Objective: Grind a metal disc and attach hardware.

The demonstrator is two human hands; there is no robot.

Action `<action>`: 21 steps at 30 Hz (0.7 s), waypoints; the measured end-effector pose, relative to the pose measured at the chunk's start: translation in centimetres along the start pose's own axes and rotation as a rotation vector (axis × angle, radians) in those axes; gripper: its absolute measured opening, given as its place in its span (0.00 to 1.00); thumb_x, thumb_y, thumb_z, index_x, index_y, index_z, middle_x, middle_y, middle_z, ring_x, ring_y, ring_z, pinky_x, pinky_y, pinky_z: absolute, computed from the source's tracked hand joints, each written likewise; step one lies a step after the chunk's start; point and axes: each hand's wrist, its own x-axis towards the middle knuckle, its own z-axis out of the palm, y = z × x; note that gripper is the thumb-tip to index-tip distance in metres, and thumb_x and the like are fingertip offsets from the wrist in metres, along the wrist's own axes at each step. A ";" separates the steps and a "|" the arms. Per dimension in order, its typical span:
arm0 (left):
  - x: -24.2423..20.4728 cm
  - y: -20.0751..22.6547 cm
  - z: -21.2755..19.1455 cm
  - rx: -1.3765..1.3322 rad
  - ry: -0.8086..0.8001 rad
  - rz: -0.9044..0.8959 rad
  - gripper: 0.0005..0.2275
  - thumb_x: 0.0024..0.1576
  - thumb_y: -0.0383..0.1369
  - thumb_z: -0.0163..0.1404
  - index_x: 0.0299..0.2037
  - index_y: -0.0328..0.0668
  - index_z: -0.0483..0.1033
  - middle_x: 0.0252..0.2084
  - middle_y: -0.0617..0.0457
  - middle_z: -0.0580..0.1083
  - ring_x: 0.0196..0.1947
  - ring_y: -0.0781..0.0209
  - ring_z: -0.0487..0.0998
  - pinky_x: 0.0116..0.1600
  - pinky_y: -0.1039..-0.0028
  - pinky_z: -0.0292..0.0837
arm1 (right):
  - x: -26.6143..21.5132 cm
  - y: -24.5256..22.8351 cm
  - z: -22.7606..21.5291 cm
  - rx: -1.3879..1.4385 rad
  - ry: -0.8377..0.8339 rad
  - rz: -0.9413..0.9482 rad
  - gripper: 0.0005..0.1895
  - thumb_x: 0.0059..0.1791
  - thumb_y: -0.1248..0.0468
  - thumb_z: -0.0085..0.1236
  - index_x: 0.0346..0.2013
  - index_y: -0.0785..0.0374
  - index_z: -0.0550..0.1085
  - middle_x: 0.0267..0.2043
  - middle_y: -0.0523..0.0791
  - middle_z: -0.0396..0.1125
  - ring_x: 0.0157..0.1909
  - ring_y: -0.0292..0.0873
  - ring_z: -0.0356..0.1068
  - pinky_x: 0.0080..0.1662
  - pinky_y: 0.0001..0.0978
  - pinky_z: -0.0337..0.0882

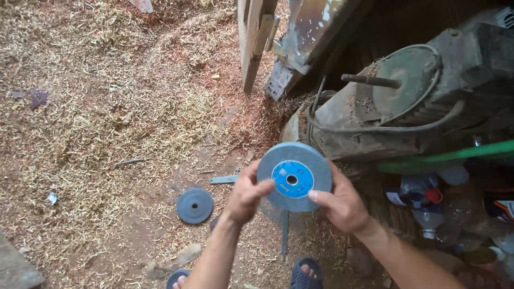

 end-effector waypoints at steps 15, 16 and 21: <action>12.6 1.9 7.3 -0.890 -0.123 -0.040 0.18 0.67 0.36 0.45 0.64 0.33 0.67 0.56 0.43 0.75 0.55 0.49 0.78 0.63 0.53 0.74 | 2.2 -19.9 2.2 -0.967 0.446 -0.439 0.26 0.53 0.64 0.56 0.65 0.65 0.65 0.48 0.47 0.75 0.52 0.43 0.77 0.53 0.39 0.78; 13.6 2.9 8.5 -0.925 -0.173 -0.045 0.19 0.66 0.36 0.44 0.63 0.33 0.67 0.56 0.42 0.76 0.55 0.47 0.78 0.63 0.52 0.73 | 3.1 -21.6 0.9 -1.286 0.461 -0.673 0.23 0.55 0.64 0.60 0.64 0.64 0.69 0.49 0.48 0.75 0.54 0.48 0.75 0.55 0.41 0.76; 17.3 3.2 10.5 -1.044 -0.259 -0.075 0.18 0.67 0.35 0.43 0.64 0.31 0.66 0.58 0.39 0.75 0.57 0.45 0.78 0.65 0.50 0.74 | 7.8 -25.6 -3.6 -1.760 0.347 -0.531 0.18 0.49 0.59 0.64 0.53 0.60 0.78 0.45 0.53 0.74 0.49 0.60 0.72 0.52 0.50 0.69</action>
